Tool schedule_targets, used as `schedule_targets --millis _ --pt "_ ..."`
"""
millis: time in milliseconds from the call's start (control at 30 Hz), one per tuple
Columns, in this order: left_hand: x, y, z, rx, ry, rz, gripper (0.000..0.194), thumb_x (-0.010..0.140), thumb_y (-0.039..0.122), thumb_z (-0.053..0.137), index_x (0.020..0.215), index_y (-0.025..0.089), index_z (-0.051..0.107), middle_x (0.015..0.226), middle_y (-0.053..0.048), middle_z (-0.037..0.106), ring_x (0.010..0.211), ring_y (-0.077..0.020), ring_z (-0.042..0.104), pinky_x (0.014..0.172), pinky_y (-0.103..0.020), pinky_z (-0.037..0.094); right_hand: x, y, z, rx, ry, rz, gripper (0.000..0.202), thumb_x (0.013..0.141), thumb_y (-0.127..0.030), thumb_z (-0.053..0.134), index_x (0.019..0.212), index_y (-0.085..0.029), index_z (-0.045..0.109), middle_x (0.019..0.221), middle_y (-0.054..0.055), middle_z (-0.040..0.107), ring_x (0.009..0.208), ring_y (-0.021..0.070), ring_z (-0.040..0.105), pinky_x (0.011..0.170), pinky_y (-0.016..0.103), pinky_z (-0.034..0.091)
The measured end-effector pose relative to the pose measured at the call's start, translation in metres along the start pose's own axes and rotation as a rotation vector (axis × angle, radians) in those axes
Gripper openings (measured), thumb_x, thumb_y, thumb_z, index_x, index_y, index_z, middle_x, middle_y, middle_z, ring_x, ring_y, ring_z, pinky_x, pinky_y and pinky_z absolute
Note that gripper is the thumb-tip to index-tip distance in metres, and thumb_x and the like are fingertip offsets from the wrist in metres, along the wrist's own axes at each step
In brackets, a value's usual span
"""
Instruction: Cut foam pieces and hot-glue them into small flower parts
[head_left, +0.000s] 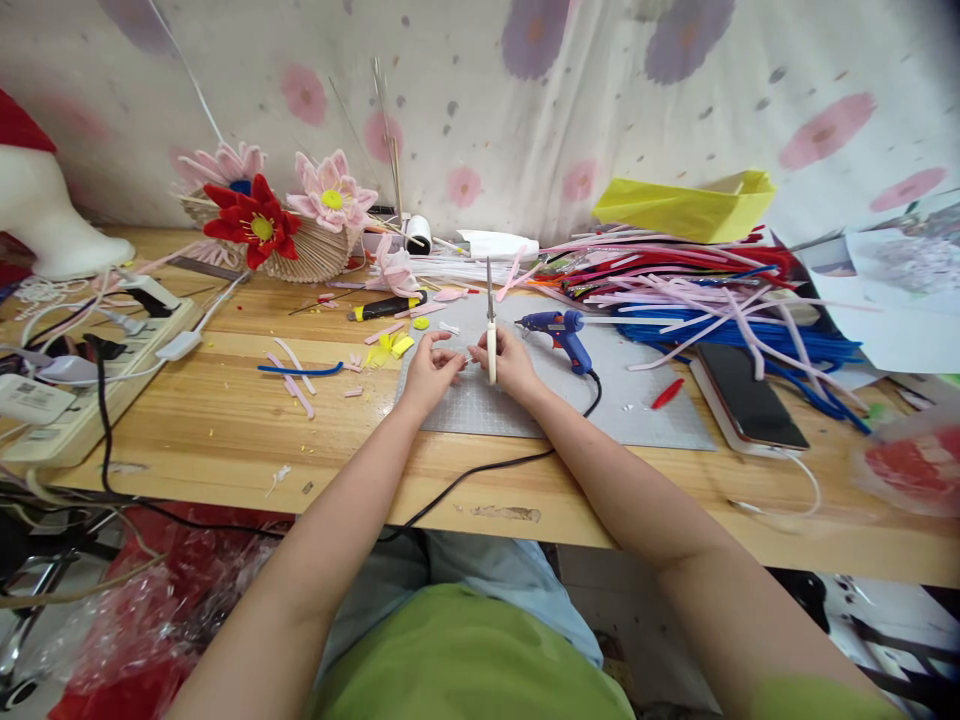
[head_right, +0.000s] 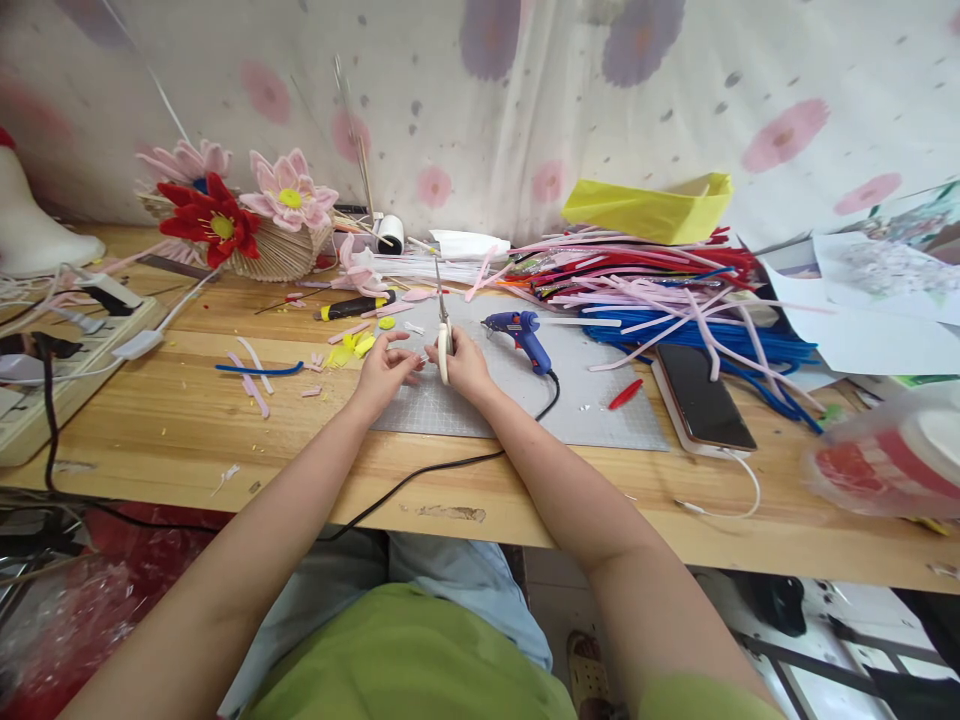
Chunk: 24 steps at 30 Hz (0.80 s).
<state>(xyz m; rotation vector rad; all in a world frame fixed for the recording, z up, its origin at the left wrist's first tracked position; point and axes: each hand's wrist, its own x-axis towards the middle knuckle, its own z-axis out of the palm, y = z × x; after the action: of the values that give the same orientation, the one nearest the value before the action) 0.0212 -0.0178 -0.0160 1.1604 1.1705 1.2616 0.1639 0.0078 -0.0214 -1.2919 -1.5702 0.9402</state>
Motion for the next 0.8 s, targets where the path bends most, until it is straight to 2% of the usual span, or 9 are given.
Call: schedule_targets --millis 133,267,600,800 --pt "0.0008 -0.005 0.0004 0.062 -0.01 0.053 0.051 0.062 0.03 0.072 0.103 0.02 0.044 0.07 0.001 0.061 0.066 -0.0138 0.06 0.049 -0.022 0.049 -0.0001 -0.0004 0.0006 -0.028 0.018 -0.019 0.031 0.067 -0.049 0.06 0.074 -0.021 0.048 0.067 -0.002 0.056 0.063 0.0138 0.049 0.059 0.028 0.038" --pt "0.0014 -0.0075 0.0003 0.082 -0.019 0.11 0.046 0.064 0.025 0.069 0.103 0.021 0.045 0.071 0.003 0.059 0.065 -0.0109 0.058 0.05 -0.02 0.048 -0.0006 -0.0008 0.0013 -0.054 0.019 -0.009 0.031 0.067 -0.048 0.06 0.075 -0.021 0.048 0.067 -0.002 0.056 0.063 0.0136 0.049 0.059 0.028 0.038" --pt "-0.0002 -0.0054 0.0014 0.059 -0.008 0.076 0.042 0.068 0.026 0.065 0.104 0.021 0.045 0.069 0.003 0.058 0.068 -0.0128 0.061 0.049 -0.019 0.046 -0.0034 -0.006 0.0009 -0.027 -0.006 -0.001 0.028 0.068 -0.046 0.059 0.075 -0.021 0.048 0.066 -0.002 0.057 0.063 0.014 0.051 0.06 0.028 0.039" --pt "0.0001 -0.0031 0.0004 0.058 0.0 0.074 0.038 0.07 0.021 0.061 0.104 0.021 0.045 0.068 0.004 0.057 0.067 -0.0121 0.062 0.049 -0.019 0.047 -0.0019 -0.0023 -0.0005 -0.042 0.018 0.0 0.024 0.069 -0.042 0.059 0.076 -0.021 0.049 0.067 -0.001 0.059 0.065 0.0145 0.053 0.062 0.028 0.04"
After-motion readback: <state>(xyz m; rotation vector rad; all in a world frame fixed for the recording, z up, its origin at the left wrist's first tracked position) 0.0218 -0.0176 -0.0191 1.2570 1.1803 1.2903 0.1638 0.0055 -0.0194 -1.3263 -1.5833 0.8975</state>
